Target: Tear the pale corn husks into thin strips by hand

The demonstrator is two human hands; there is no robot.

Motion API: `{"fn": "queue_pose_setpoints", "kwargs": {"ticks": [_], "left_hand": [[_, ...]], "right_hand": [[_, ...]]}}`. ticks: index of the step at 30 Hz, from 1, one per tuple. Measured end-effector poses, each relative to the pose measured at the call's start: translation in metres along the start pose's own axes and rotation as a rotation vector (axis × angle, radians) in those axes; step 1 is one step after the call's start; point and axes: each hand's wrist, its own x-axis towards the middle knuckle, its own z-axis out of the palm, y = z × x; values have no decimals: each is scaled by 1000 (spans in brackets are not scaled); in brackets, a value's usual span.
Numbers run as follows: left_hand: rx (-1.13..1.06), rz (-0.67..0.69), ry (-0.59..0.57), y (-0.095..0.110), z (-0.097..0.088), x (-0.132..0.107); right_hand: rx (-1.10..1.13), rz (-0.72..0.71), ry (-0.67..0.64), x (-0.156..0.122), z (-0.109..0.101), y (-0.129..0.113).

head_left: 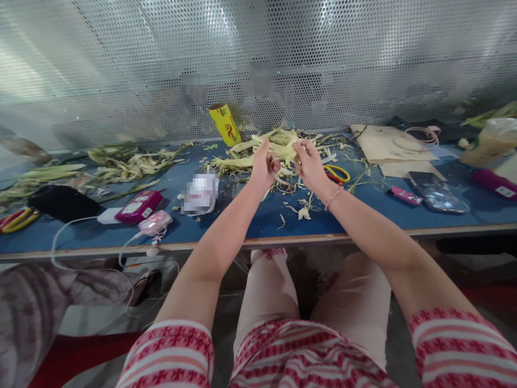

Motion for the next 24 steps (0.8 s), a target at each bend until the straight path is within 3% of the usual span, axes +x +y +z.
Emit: {"fn": "queue_pose_setpoints", "kwargs": {"ticks": [5, 8, 13, 17, 20, 24], "left_hand": [[80, -110, -140, -3, 5, -6], [144, -136, -202, -6, 5, -7], [288, -105, -170, -9, 4, -8], [397, -4, -127, -9, 6, -9], [452, 111, -68, -12, 6, -6], [472, 257, -21, -20, 0, 5]], "right_hand": [[-73, -31, -54, 1, 0, 8], [-229, -99, -82, 6, -2, 12], [-743, -398, -59, 13, -14, 16], [-1022, -473, -80, 9, -18, 12], [-1058, -479, -56, 8, -18, 10], [-863, -420, -47, 13, -16, 12]]}}
